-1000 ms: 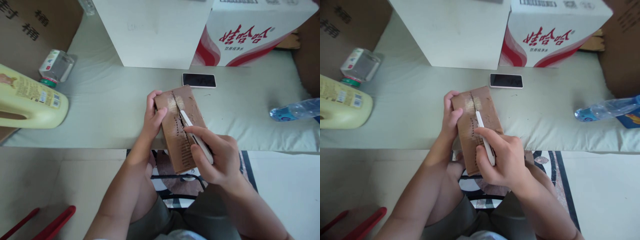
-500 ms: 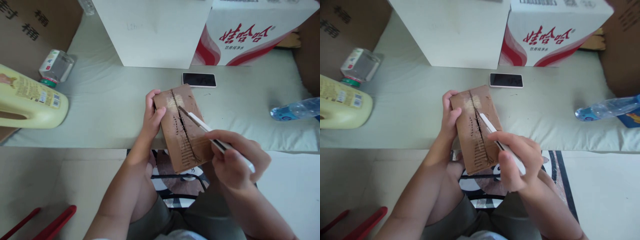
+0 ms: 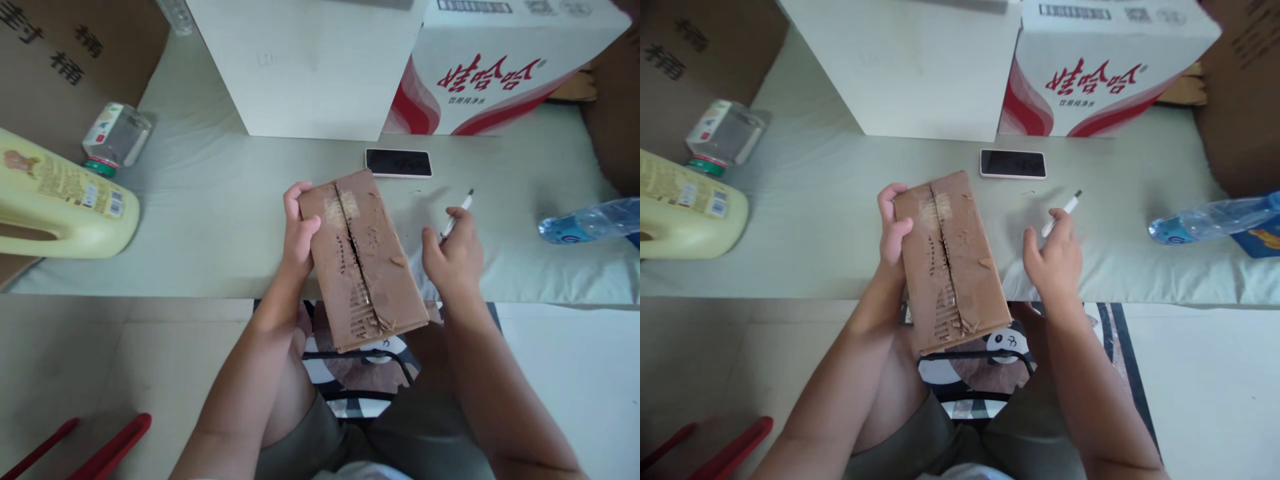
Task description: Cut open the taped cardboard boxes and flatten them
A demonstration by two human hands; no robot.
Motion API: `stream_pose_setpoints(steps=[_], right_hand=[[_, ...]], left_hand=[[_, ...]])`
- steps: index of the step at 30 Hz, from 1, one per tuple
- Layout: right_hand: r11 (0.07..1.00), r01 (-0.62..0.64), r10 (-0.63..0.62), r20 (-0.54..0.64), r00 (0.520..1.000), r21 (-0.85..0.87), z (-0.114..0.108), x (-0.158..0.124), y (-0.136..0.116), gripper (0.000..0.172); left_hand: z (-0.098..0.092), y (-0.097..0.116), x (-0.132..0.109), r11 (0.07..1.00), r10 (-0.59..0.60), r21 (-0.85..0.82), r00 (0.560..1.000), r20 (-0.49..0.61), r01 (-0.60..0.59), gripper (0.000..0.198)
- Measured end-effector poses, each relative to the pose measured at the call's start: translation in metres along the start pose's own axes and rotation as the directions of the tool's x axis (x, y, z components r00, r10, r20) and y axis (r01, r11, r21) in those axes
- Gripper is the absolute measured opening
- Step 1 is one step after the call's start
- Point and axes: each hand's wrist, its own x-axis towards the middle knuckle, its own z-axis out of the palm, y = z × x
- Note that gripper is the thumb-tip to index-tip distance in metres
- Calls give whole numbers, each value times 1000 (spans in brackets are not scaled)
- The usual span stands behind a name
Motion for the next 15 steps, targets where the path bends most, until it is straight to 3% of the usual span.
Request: stream_pose_setpoints(steps=[4,6,8,10,12,15], right_hand=[[984,-81,105,146,984,-156,5,9,12,65],[982,-77,103,147,984,-172,4,9,16,69],[993,-34,46,108,993,-110,3,7,13,66],[999,-3,-6,180,984,52,1,2,5,56],[967,-27,-76,388,919,253,1,-5,-5,47],[907,-73,-220,614,758,415,3,-17,-15,47]], left_hand=[[-3,-1,2,999,-4,-40,999,-51,2,69],[-6,-2,4,999,-15,-38,997,-75,12,68],[-10,-1,6,999,-19,-38,996,-88,16,68],[-13,1,7,999,-18,-44,995,-95,13,67],[-15,4,6,998,-20,-59,994,-107,14,64],[-15,9,5,992,-32,-130,982,-185,8,56]])
